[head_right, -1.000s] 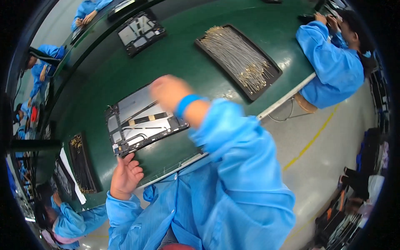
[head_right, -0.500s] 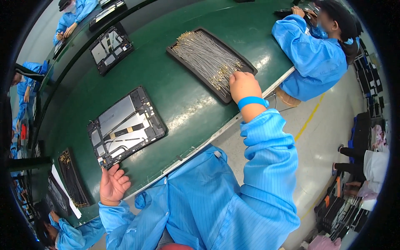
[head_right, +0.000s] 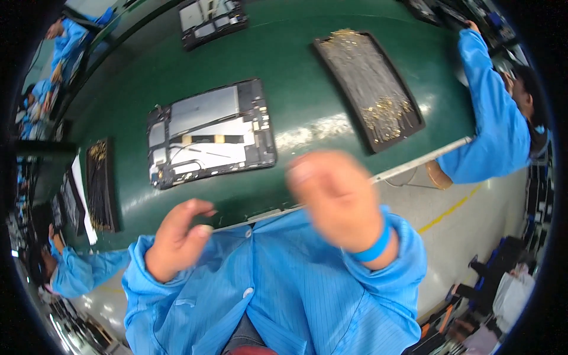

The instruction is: The person assembles electronic devices by taking tablet chassis from a conveyor line, picking wires from a tray, routing and pressing the wires into the chassis using a handheld tool, and placing the assembled chassis back onto the conveyor line.

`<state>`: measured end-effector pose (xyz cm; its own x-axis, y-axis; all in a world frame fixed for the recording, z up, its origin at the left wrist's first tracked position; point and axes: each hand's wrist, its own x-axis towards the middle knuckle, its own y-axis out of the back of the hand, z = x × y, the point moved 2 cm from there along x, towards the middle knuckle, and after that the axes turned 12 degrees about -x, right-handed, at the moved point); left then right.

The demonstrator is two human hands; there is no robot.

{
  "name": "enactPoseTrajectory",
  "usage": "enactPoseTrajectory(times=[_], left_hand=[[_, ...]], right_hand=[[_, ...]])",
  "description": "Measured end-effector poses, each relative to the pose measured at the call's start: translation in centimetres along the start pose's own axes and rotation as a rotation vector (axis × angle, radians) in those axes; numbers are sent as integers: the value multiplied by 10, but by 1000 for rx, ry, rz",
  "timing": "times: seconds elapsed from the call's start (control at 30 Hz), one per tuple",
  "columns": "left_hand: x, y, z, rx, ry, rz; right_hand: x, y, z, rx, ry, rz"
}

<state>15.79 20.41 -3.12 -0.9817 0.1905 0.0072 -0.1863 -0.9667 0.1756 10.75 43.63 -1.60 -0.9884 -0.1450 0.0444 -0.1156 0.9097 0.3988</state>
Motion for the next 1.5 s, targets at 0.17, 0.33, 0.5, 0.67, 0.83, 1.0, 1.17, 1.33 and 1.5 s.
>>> enactPoseTrajectory(times=[0.17,0.33,0.5,0.67,0.83,1.0,1.17,1.33,1.5], left_hand=[[8,-18,2,173,-275,-137],[9,-22,-15,213,-200,-95],[34,-17,-32,570,-288,190],[44,-21,-38,729,-260,183],[43,-11,-41,653,-231,141],[43,-11,-43,677,-256,165],[43,-13,-41,698,-254,158],[44,-13,-40,726,-239,145],[44,-13,-38,735,-237,159]], right_hand=[[-1,-63,5,303,-168,-750],[-4,-73,33,359,-532,-898],[21,-65,31,717,-685,-202],[33,-71,24,834,-529,-33],[34,-83,25,536,-262,117],[32,-95,31,259,-16,209],[30,-103,39,240,119,238],[32,-107,43,230,179,249],[32,-108,44,137,228,229]])
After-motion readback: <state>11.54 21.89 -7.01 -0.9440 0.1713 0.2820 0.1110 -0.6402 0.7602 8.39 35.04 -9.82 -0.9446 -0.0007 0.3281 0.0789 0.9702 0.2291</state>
